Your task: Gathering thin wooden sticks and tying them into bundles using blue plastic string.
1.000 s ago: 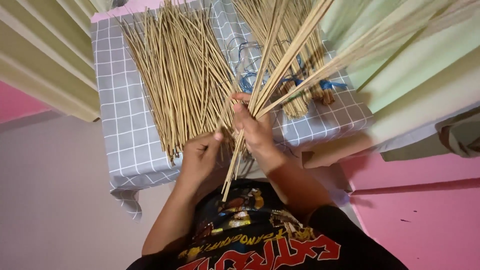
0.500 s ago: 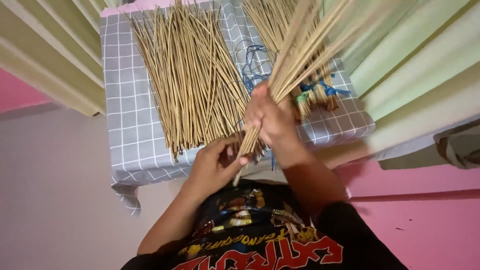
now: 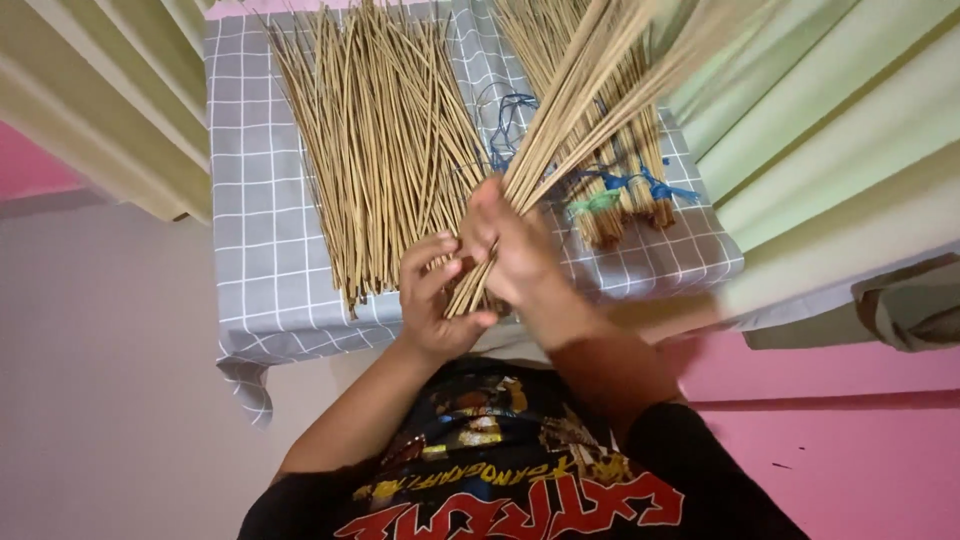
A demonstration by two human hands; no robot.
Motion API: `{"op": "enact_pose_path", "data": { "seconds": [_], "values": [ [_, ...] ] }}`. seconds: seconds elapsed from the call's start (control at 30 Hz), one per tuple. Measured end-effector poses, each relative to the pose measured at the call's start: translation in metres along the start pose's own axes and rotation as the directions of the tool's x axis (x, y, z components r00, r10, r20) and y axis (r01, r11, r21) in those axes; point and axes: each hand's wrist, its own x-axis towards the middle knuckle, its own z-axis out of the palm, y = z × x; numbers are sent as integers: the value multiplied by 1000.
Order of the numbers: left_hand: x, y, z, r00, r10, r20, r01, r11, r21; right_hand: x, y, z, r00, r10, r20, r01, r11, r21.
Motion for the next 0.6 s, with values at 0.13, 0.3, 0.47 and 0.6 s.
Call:
{"op": "enact_pose_path", "data": {
  "seconds": [0.13, 0.3, 0.47, 0.6],
  "values": [
    [5, -3, 8, 998, 23, -54, -22, 1000, 18, -19, 0, 24, 987, 66, -148, -79, 993, -83],
    [-10, -15, 3, 997, -48, 56, 45, 997, 68, -32, -22, 35, 972, 175, -156, -186, 981, -61],
    [5, 0, -42, 968, -144, 207, 117, 984, 137, 1, -51, -43, 970, -223, 102, 217, 974, 63],
    [55, -3, -93, 978, -197, 67, 170, 943, 286, 12, -73, -71, 862, -442, -248, 264, 809, -526]
  ]
}}
